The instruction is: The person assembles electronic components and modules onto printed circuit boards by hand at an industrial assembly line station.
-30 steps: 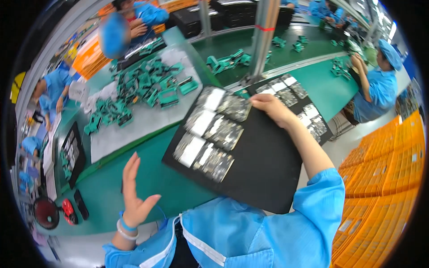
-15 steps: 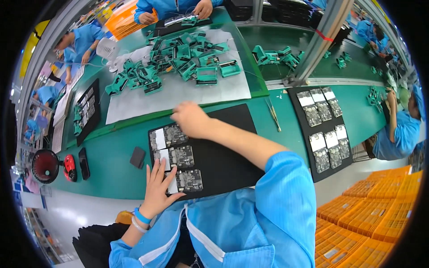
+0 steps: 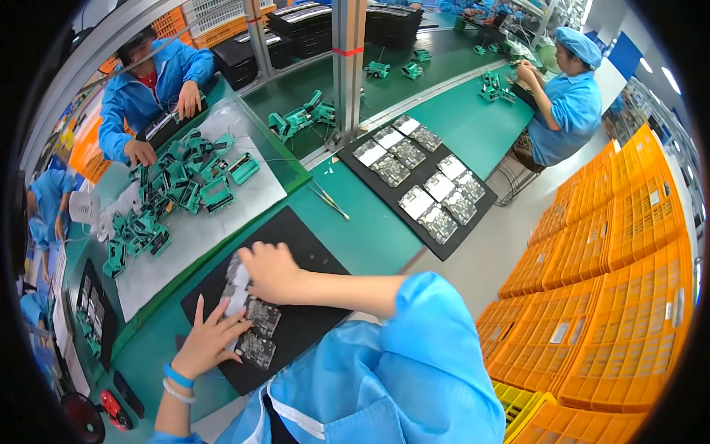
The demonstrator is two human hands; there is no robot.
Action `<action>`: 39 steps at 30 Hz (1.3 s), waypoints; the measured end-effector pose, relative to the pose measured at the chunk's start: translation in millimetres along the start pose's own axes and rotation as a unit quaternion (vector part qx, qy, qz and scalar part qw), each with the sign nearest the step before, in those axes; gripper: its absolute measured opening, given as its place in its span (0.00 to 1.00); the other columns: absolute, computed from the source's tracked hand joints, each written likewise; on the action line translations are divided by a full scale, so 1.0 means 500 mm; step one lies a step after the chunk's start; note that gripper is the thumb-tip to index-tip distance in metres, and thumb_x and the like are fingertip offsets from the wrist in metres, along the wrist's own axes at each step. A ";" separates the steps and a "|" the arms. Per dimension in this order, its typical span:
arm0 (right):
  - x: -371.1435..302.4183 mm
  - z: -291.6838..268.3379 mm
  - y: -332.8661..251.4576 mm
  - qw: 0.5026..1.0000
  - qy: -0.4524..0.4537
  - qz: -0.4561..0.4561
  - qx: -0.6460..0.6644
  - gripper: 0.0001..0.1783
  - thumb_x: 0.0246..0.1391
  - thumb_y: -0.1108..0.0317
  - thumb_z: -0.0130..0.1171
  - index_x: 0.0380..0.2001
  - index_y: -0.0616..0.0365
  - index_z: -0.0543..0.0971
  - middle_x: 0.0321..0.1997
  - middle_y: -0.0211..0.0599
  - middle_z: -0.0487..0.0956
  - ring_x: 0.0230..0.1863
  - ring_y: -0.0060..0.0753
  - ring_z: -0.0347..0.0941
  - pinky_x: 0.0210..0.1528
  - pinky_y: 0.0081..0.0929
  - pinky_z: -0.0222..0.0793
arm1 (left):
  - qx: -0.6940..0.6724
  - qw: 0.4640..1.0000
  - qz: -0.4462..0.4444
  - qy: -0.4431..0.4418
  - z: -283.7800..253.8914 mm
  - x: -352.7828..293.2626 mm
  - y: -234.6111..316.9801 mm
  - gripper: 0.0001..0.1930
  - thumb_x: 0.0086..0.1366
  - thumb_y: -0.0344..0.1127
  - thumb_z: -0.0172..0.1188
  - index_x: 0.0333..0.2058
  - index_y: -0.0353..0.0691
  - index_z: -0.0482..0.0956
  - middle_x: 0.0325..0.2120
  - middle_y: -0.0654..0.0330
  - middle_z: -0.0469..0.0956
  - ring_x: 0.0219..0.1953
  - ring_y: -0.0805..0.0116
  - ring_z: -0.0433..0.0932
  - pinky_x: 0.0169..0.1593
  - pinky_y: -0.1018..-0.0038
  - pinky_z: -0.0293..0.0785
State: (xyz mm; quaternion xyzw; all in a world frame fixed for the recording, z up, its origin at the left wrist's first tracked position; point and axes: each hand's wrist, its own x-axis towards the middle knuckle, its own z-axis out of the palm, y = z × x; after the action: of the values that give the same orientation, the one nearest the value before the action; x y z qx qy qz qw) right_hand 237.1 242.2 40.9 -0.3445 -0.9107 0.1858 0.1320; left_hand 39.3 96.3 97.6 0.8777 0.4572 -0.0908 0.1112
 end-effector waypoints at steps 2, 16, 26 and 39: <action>-0.043 -0.032 0.025 0.998 0.015 0.052 -0.023 0.43 0.42 0.50 0.72 0.57 0.58 0.66 0.44 0.45 0.74 0.44 0.47 0.77 0.46 0.44 0.68 | 0.036 0.999 0.007 0.022 -0.022 0.029 -0.015 0.44 0.43 0.45 0.74 0.63 0.55 0.68 0.66 0.64 0.62 0.72 0.54 0.52 0.70 0.35 0.39; -0.023 -0.111 0.330 0.952 0.233 0.163 -0.110 0.14 0.50 0.61 0.67 0.34 0.61 0.81 0.37 0.42 0.78 0.41 0.47 0.77 0.40 0.41 0.75 | -0.123 0.962 -0.162 0.185 0.054 0.135 0.127 0.42 0.58 0.58 0.64 0.67 0.48 0.62 0.69 0.42 0.51 0.72 0.35 0.43 0.67 0.33 0.36; -0.032 -0.069 0.352 0.941 0.309 0.136 -0.025 0.04 0.52 0.71 0.62 0.29 0.60 0.78 0.29 0.45 0.79 0.29 0.52 0.77 0.33 0.42 0.73 | -0.108 0.960 -0.147 0.212 0.104 0.177 0.151 0.40 0.60 0.56 0.62 0.68 0.48 0.61 0.68 0.46 0.55 0.71 0.43 0.49 0.65 0.31 0.40; -0.145 -0.025 0.038 0.994 0.092 0.043 0.033 0.23 0.55 0.75 0.55 0.56 0.66 0.74 0.32 0.47 0.76 0.27 0.51 0.77 0.28 0.41 0.74 | -0.133 0.938 -0.151 0.282 0.112 0.220 0.145 0.42 0.57 0.55 0.64 0.62 0.30 0.65 0.64 0.45 0.63 0.68 0.48 0.58 0.69 0.54 0.52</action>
State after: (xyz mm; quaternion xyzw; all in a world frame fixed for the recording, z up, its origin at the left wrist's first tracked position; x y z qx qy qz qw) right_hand 305.3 209.6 35.5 -0.3942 -0.8724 0.1893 0.2183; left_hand 158.1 126.4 23.3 0.7648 0.6051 0.2068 0.0785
